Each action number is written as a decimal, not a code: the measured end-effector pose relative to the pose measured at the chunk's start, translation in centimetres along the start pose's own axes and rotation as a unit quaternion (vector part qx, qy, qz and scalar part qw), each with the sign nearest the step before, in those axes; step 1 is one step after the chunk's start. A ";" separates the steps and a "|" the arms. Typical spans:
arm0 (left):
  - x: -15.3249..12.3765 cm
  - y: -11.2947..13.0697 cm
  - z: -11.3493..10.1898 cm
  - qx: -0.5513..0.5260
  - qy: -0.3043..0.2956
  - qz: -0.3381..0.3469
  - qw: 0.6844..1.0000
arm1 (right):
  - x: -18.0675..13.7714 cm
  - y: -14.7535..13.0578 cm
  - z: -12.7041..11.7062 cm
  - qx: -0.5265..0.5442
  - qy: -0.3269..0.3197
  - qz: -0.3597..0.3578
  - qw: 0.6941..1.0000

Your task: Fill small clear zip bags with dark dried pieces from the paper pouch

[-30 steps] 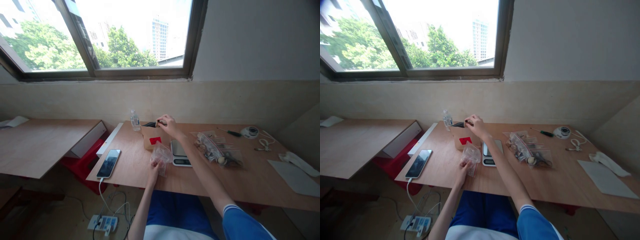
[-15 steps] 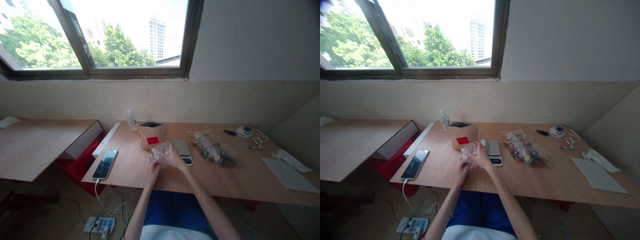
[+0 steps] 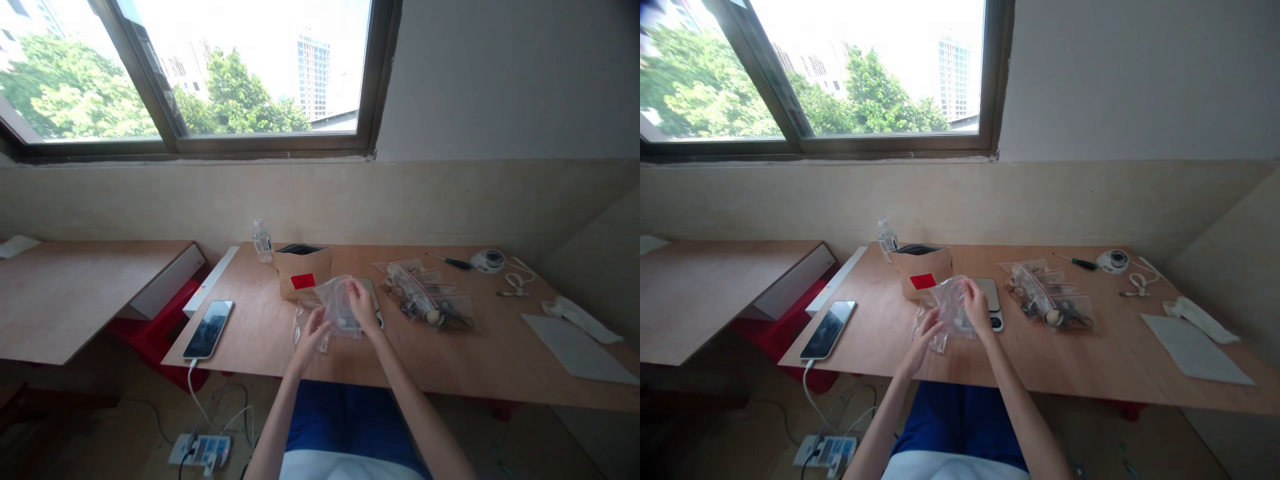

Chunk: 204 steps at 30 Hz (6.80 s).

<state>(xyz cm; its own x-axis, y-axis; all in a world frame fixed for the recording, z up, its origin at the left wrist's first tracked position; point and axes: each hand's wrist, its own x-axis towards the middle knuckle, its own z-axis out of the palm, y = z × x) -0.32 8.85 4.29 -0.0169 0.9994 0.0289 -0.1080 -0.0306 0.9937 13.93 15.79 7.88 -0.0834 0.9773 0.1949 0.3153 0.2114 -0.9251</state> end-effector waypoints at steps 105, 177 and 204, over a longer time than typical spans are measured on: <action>0.2 -2.7 -0.8 -0.021 0.010 0.043 0.999 | -1.2 -4.5 -2.4 0.131 0.007 0.026 0.991; 1.1 -7.0 -4.5 0.013 0.152 0.019 0.988 | 10.1 -7.1 0.0 0.253 0.016 -0.189 0.949; 1.4 -6.8 -4.6 -0.003 0.156 0.027 0.987 | 10.6 -7.8 2.0 0.012 -0.163 -0.281 0.946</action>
<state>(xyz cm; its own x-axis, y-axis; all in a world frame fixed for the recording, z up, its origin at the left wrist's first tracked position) -4.18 10.39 -2.97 -0.3289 0.9432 0.0467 -0.1039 -0.0853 0.9909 8.66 24.47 16.52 -0.5193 0.6530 0.5512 0.1126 0.6917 -0.7134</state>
